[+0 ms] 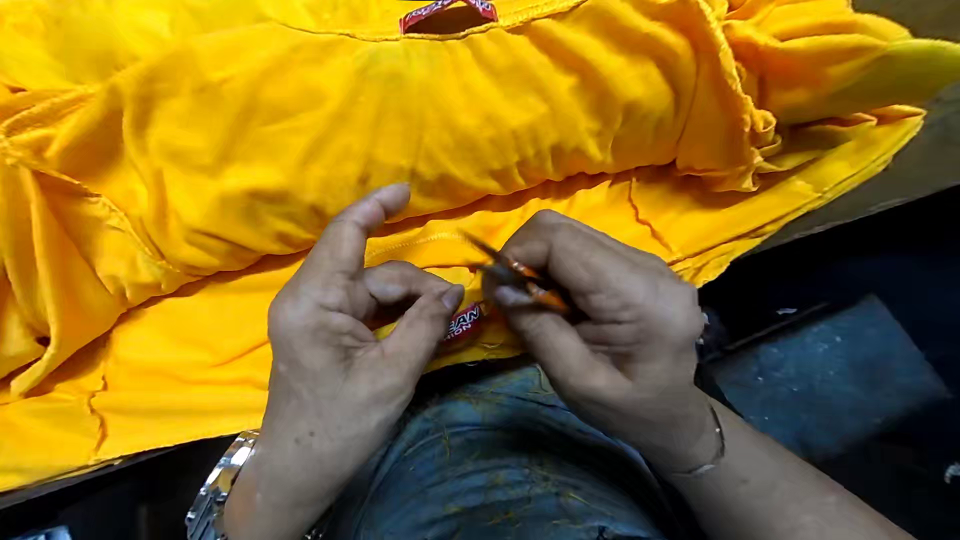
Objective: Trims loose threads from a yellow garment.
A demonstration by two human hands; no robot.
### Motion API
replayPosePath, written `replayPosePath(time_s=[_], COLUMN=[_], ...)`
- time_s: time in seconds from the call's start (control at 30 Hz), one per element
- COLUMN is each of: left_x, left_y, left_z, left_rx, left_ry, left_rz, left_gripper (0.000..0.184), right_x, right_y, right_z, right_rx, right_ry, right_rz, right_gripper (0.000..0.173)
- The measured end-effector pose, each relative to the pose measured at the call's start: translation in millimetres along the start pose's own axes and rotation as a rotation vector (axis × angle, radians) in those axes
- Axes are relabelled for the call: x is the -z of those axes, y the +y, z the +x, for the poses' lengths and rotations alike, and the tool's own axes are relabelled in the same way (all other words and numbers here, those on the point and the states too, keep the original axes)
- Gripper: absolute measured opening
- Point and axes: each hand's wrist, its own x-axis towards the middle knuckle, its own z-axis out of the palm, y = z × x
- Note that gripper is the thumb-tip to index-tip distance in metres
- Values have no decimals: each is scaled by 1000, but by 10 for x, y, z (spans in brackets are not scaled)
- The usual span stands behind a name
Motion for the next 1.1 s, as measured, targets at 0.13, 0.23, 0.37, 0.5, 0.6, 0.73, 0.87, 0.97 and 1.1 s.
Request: replayPosePath(time_s=[0.13,0.23,0.37,0.5,0.6,0.73,0.87,0.97,1.1], left_x=[3,-3,-22,-41,-49,-62,-66,-53,-21], left_y=[0,-7,-2,17,41,40,34,32,26], left_z=[6,12,19,28,33,32,31,30,30], left_rx=[37,34,47,50,59,58,59,73,69], left_ry=[11,15,11,13,16,13,10,3,-12], left_rz=[-39,-66,-65,-36,-28,-21,-8,-23,-46], left_gripper=[59,56,54,54,54,54,55,55,55], right_x=[154,301,336,309,289,283,271,257,278], right_y=[68,105,108,89,96,99,105,132,53], right_z=[-45,-127,-217,-242,-240,-248,-253,-237,-187], right_rx=[-32,-25,58,117,128,129,132,68,-117], right_ry=[-81,-152,-149,-125,-118,-111,-115,-71,-1], right_rz=[178,-11,-272,-384,-383,-396,-432,-277,80], right_gripper=[9,33,37,33,31,30,30,30,28])
